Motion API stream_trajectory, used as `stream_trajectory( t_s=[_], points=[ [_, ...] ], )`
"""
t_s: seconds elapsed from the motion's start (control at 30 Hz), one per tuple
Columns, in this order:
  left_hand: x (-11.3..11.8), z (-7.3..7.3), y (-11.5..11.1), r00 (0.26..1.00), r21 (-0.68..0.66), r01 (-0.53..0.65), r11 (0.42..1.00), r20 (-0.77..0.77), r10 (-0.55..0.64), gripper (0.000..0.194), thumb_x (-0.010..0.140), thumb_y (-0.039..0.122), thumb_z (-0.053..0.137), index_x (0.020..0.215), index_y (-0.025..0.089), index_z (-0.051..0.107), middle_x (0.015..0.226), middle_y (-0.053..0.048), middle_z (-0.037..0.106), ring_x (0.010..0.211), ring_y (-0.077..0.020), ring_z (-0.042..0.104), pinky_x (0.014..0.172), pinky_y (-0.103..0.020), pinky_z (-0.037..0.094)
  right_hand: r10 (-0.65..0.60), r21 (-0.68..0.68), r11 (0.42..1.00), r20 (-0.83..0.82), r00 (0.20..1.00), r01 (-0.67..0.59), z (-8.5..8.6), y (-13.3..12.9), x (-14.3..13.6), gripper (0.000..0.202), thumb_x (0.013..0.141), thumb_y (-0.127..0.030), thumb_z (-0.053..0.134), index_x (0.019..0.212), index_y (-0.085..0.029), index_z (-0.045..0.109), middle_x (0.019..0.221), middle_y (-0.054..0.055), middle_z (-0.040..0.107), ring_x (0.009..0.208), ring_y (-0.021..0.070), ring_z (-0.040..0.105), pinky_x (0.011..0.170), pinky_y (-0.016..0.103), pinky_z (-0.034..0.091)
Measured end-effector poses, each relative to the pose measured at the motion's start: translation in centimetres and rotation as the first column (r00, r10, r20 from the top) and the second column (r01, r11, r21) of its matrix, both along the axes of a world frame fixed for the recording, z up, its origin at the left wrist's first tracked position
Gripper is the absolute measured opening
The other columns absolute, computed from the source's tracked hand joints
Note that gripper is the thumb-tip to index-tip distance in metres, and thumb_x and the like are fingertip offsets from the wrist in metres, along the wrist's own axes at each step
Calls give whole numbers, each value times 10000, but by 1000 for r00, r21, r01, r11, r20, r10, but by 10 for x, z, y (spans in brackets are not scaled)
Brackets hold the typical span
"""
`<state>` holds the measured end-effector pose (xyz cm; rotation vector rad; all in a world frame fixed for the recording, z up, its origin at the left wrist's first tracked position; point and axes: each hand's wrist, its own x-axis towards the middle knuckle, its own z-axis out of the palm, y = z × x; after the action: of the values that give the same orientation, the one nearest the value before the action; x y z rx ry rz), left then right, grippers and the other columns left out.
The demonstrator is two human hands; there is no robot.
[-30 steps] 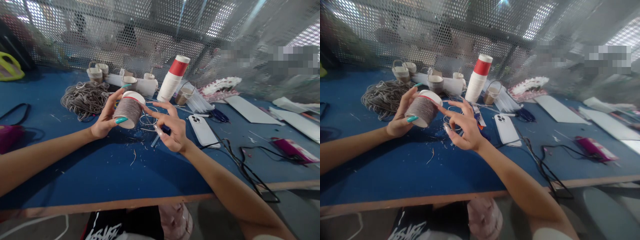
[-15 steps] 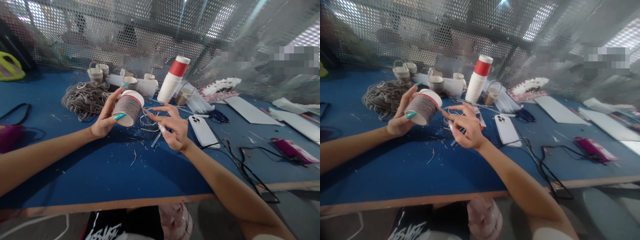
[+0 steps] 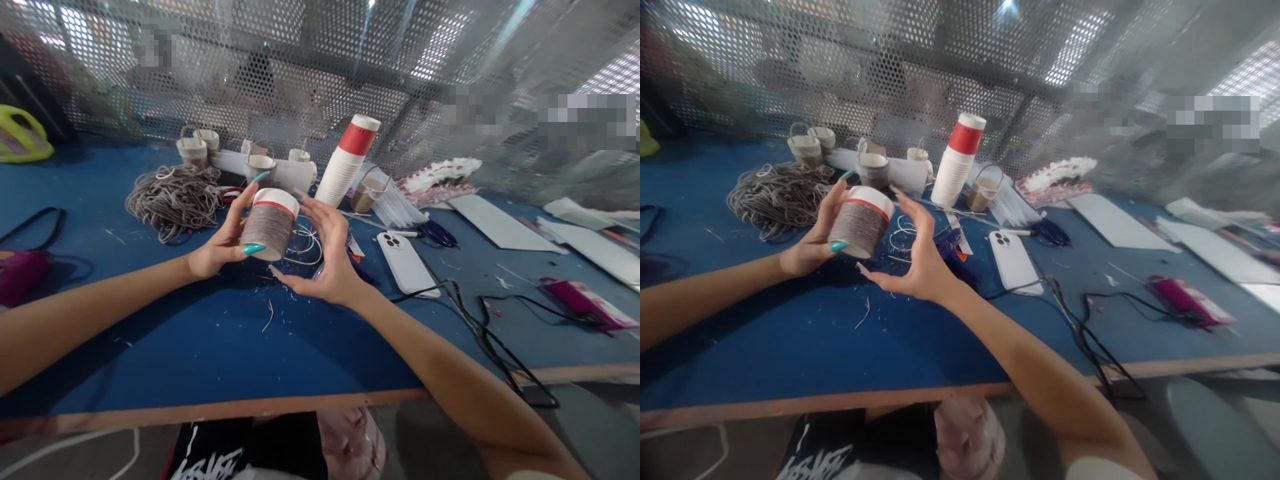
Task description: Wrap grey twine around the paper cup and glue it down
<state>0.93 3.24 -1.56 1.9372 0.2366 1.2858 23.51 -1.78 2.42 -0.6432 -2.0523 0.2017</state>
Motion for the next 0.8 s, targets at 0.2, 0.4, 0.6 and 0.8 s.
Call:
stream_trajectory(
  t_s=[0.2, 0.4, 0.6, 0.8],
  points=[
    [2, 1, -4, 997, 12, -13, 1000, -81, 14, 1042, 715, 410, 812, 1507, 481, 140, 1630, 3, 211, 1486, -383, 277, 1119, -586, 432, -24, 54, 998, 6, 1000, 24, -4, 0, 1, 895, 731, -271, 736, 1447, -254, 199, 1505, 175, 353, 1417, 327, 398, 1151, 536, 417],
    [7, -4, -4, 990, 81, -133, 988, -25, 135, 1136, 616, 307, 883, 1503, 416, 181, 1611, -84, 236, 1485, -393, 272, 1156, -622, 355, -23, 104, 995, 169, 985, 6, -1, 0, 4, 885, 733, -178, 702, 1453, -291, 200, 1512, 149, 380, 1406, 346, 405, 1128, 599, 419],
    [6, -1, -6, 984, 55, -171, 984, -41, 173, 1136, 594, 289, 899, 1497, 365, 213, 1441, -115, 463, 1323, -334, 509, 1091, -522, 476, -54, 202, 979, 203, 978, 12, 2, -2, 5, 870, 731, -221, 727, 1440, -296, 229, 1479, 131, 449, 1349, 338, 456, 1063, 602, 466],
    [4, -1, -3, 989, 7, -144, 990, -21, 144, 1156, 553, 273, 919, 1489, 353, 245, 1404, -108, 500, 1301, -346, 527, 1076, -525, 481, -133, 426, 904, 323, 937, -19, 16, 2, 18, 434, 734, -370, 766, 1058, -343, 478, 1264, -19, 684, 1253, 306, 526, 1137, 643, 281]
  ],
)
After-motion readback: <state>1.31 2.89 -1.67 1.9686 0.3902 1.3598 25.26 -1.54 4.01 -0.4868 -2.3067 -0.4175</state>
